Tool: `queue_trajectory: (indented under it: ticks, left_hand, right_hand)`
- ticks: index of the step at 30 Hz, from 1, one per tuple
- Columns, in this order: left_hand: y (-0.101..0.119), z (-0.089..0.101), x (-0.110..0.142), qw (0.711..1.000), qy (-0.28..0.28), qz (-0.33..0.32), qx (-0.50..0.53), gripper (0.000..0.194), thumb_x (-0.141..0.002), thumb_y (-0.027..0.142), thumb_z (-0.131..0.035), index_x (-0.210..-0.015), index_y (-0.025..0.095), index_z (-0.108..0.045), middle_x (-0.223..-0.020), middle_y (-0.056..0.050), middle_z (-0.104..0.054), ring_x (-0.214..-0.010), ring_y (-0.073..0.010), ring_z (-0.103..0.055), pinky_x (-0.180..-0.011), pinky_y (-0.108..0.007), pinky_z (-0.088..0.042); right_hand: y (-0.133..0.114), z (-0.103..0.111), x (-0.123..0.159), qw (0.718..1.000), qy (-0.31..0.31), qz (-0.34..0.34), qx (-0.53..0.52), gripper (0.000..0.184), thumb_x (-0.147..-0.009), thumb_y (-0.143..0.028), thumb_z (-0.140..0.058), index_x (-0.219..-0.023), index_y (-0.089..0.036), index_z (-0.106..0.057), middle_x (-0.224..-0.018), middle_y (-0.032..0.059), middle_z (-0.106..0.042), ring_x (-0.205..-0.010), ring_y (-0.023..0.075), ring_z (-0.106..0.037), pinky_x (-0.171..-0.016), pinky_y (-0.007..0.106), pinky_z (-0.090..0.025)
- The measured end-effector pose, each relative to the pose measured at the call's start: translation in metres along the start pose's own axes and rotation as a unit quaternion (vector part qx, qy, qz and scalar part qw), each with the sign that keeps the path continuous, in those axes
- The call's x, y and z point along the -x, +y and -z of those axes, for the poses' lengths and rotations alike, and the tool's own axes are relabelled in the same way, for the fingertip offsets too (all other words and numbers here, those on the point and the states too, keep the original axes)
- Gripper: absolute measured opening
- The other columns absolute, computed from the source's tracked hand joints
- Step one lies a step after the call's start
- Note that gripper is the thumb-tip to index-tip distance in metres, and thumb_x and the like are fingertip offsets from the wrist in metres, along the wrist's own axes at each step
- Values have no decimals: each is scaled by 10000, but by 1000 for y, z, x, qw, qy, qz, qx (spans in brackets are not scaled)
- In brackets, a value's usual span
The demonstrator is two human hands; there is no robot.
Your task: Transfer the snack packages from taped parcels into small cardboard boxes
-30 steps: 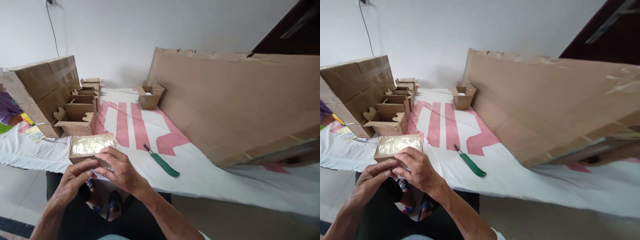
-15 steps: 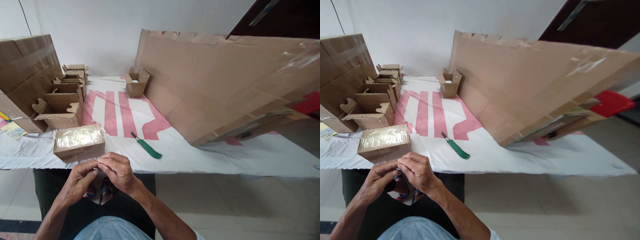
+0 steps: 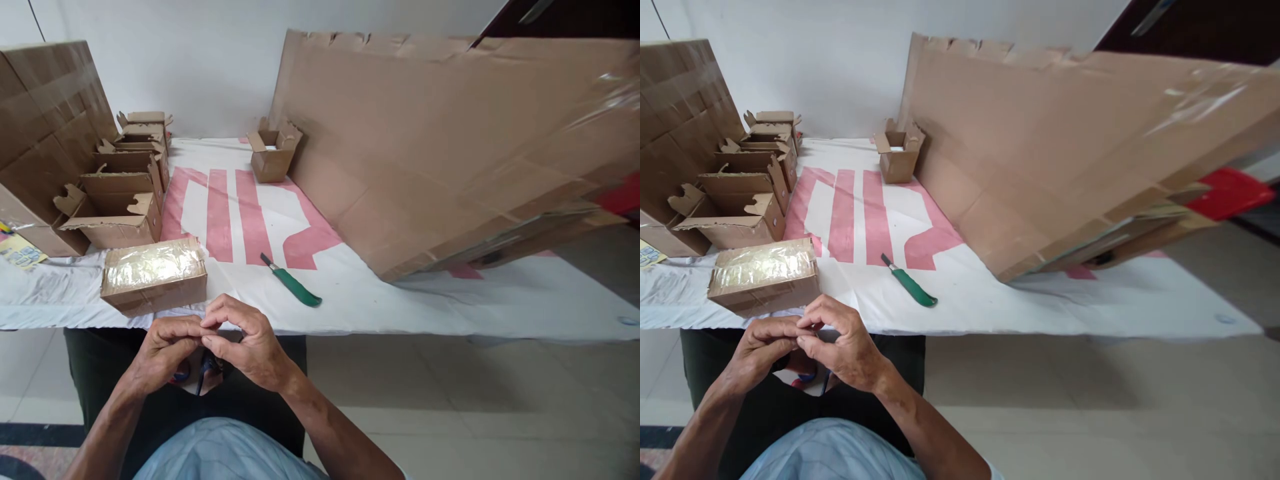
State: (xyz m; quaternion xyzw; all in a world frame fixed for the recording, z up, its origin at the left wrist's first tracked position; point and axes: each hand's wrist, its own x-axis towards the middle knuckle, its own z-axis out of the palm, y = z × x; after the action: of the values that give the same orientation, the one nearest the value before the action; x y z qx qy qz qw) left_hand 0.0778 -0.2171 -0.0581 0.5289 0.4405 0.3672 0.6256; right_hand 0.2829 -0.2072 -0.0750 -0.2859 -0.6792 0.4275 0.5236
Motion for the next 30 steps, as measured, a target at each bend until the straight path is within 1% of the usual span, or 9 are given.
queue_trajectory:
  ticks: [2, 4, 8, 10, 12, 17, 23, 27, 30]
  left_hand:
    - [-1, 1, 0, 1000, 1, 8, 26, 238, -816, 420, -913, -820, 181, -920, -843, -112, -800, -640, -201, -692, -508, -255, -516]
    - [-3, 2, -1, 997, 0, 23, 73, 266, -801, 436, -936, -828, 173, -910, -828, -110, -799, -648, -205, -700, -544, -275, -550]
    - [-5, -3, -6, 981, -45, 30, 188, 365, -790, 500, -976, -882, 157, -890, -776, -107, -801, -708, -228, -743, -697, -329, -612]
    - [-6, -6, -10, 971, -72, 16, 229, 436, -834, 575, -935, -879, 145, -873, -768, -117, -803, -708, -235, -747, -739, -353, -615]
    - [-7, -10, -14, 965, -84, 7, 250, 499, -883, 631, -875, -852, 133, -856, -748, -126, -796, -679, -236, -733, -730, -362, -607]
    - [-9, -14, -18, 966, -55, 2, 252, 447, -847, 591, -931, -784, 153, -869, -709, -108, -793, -674, -214, -712, -729, -329, -577]
    - [-10, -13, -20, 976, -22, -18, 217, 381, -808, 560, -961, -762, 185, -910, -703, -104, -795, -720, -224, -711, -777, -348, -578]
    - [-8, -13, -21, 983, -8, -23, 183, 400, -776, 586, -970, -735, 192, -914, -695, -103, -791, -720, -214, -697, -790, -338, -562]
    - [-7, -13, -21, 989, 2, -36, 143, 429, -765, 624, -968, -697, 204, -908, -672, -102, -784, -703, -213, -684, -765, -332, -550]
  right_hand:
    - [-3, 0, 1, 1000, -1, -2, -12, 142, -905, -135, -791, -980, -254, -772, -983, 14, -727, -889, 167, -700, -838, 315, -611]
    - [-4, 1, 2, 999, -4, -23, -45, 132, -898, -163, -812, -980, -255, -766, -986, 13, -725, -901, 170, -702, -835, 313, -609]
    - [0, 4, 5, 988, 11, -84, -129, 119, -950, -345, -828, -990, -257, -757, -967, 23, -715, -882, 187, -710, -794, 333, -629]
    - [3, 6, 6, 985, 18, -95, -142, 169, -984, -418, -803, -984, -254, -765, -963, 32, -716, -883, 194, -714, -807, 350, -639]
    - [5, 7, 6, 985, 22, -96, -142, 207, -1015, -452, -770, -979, -248, -776, -967, 41, -724, -894, 196, -718, -828, 357, -641]
    - [5, 8, 4, 987, 27, -93, -128, 249, -1042, -482, -741, -986, -244, -792, -973, 47, -738, -903, 195, -718, -826, 341, -625]
    - [4, 8, 3, 988, 14, -78, -132, 194, -1066, -435, -720, -1029, -257, -788, -998, 33, -728, -888, 177, -713, -814, 317, -623]
    - [5, 9, 4, 990, 8, -70, -118, 187, -1072, -423, -706, -1049, -254, -783, -1012, 40, -731, -895, 183, -716, -809, 325, -624]
    - [4, 9, 4, 994, 6, -57, -96, 153, -1073, -374, -697, -1060, -251, -788, -1020, 41, -738, -934, 189, -721, -854, 337, -619]
